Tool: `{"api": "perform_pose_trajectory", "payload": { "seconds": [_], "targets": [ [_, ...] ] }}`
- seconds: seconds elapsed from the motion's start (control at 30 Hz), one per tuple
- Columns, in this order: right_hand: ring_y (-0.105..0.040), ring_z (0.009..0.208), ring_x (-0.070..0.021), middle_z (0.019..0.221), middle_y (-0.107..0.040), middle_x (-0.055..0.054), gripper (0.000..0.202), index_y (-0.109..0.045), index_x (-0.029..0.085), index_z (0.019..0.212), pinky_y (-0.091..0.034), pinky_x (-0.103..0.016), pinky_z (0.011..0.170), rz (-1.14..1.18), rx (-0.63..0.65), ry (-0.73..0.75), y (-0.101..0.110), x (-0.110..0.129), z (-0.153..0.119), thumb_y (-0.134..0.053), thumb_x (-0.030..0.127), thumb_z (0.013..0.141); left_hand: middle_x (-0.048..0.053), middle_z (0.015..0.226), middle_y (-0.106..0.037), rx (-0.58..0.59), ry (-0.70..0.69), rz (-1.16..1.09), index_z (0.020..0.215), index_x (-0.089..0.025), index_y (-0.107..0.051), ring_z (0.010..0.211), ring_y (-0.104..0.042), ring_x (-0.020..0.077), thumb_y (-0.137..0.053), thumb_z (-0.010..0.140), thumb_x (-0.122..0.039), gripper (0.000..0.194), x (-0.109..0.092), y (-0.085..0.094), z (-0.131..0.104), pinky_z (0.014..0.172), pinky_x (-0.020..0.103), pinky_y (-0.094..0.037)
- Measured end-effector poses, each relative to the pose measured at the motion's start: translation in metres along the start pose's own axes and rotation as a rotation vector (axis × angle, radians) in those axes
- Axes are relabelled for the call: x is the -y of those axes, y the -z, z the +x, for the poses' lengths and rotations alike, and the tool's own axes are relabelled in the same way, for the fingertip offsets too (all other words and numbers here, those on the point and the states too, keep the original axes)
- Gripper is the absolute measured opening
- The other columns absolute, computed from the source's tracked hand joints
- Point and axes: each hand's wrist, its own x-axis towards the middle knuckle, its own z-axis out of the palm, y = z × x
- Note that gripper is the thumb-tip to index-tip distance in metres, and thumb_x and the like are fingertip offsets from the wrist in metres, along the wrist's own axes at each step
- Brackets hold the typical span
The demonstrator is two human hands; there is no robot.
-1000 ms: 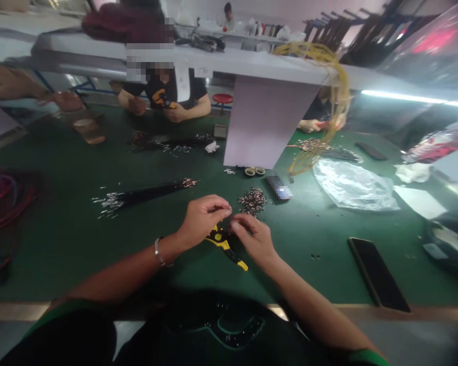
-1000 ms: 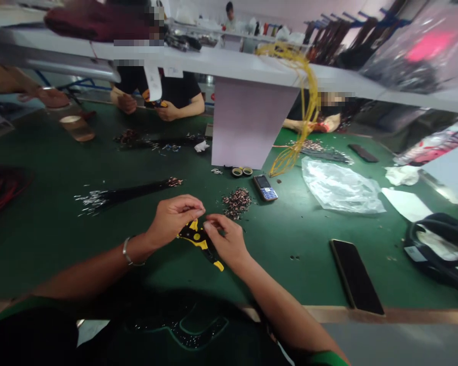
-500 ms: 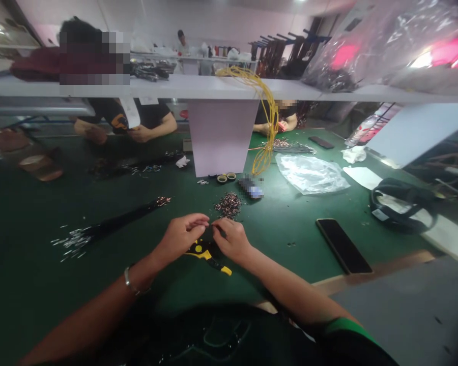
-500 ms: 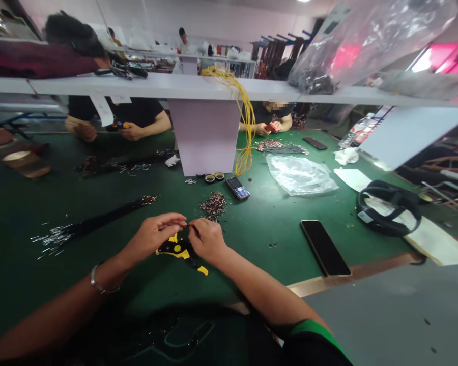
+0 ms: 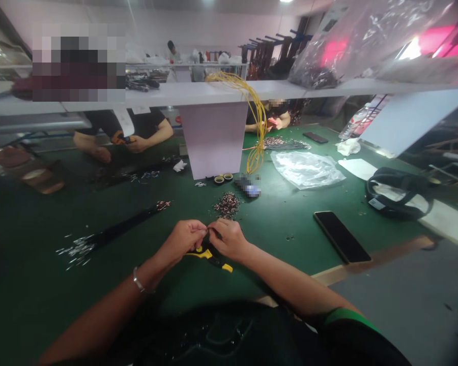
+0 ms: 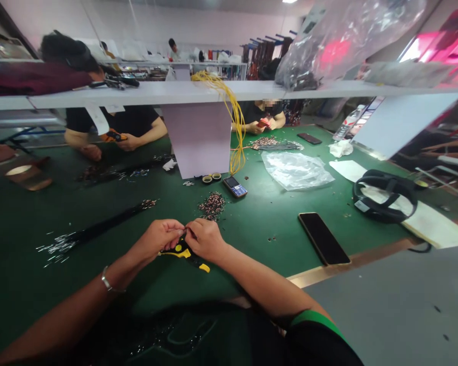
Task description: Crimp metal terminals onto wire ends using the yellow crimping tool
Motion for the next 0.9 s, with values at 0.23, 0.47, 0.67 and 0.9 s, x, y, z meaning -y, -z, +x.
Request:
{"api": "perform_pose_trajectory", "payload": {
  "seconds": [0.23,0.47,0.67,0.9],
  "targets": [
    [-0.057,0.059,-0.0135,0.065,-0.063,-0.004,0.017,-0.062,0.017,0.072,-0.044,-0.023,0.061,0.077,-0.002,-0.100,-0.001,0.003,0.001,-0.048,0.018,0.079,-0.006,0.038,-0.045,-0.026,-0.041,-0.046,0.060,-0.014,-0.059,0.036,-0.035,0.0047,-0.059,0.061,-0.022,0.008,0.000,-0.004,-0.003,0.040,0.017,-0.023],
    [-0.058,0.058,-0.0114,0.064,-0.066,-0.001,0.013,-0.063,0.017,0.068,-0.044,-0.021,0.060,0.166,-0.001,-0.200,0.000,0.002,0.002,-0.052,0.014,0.073,-0.007,0.036,-0.044,-0.033,-0.027,-0.088,0.059,-0.015,-0.059,0.033,-0.032,0.0040,-0.059,0.059,-0.020,0.005,-0.001,-0.007,-0.003,0.038,0.017,-0.018],
    [-0.058,0.049,-0.0100,0.056,-0.062,0.003,0.014,-0.064,0.017,0.071,-0.047,-0.020,0.051,0.556,0.090,-0.453,0.008,-0.001,0.010,-0.051,0.017,0.075,-0.006,0.035,-0.045,-0.010,-0.045,-0.155,0.061,-0.013,-0.062,0.031,-0.030,0.0034,-0.062,0.060,-0.021,0.008,-0.005,0.000,-0.007,0.036,0.018,-0.017],
    [-0.053,0.040,-0.0086,0.051,-0.060,0.003,0.008,-0.061,0.016,0.064,-0.044,-0.018,0.041,0.424,0.114,-0.775,0.046,-0.043,-0.007,-0.056,0.016,0.070,-0.004,0.038,-0.049,-0.107,-0.058,-0.285,0.063,-0.013,-0.062,0.031,-0.031,0.0022,-0.069,0.062,-0.023,0.013,-0.008,0.014,-0.003,0.036,0.018,-0.016]
  ]
}}
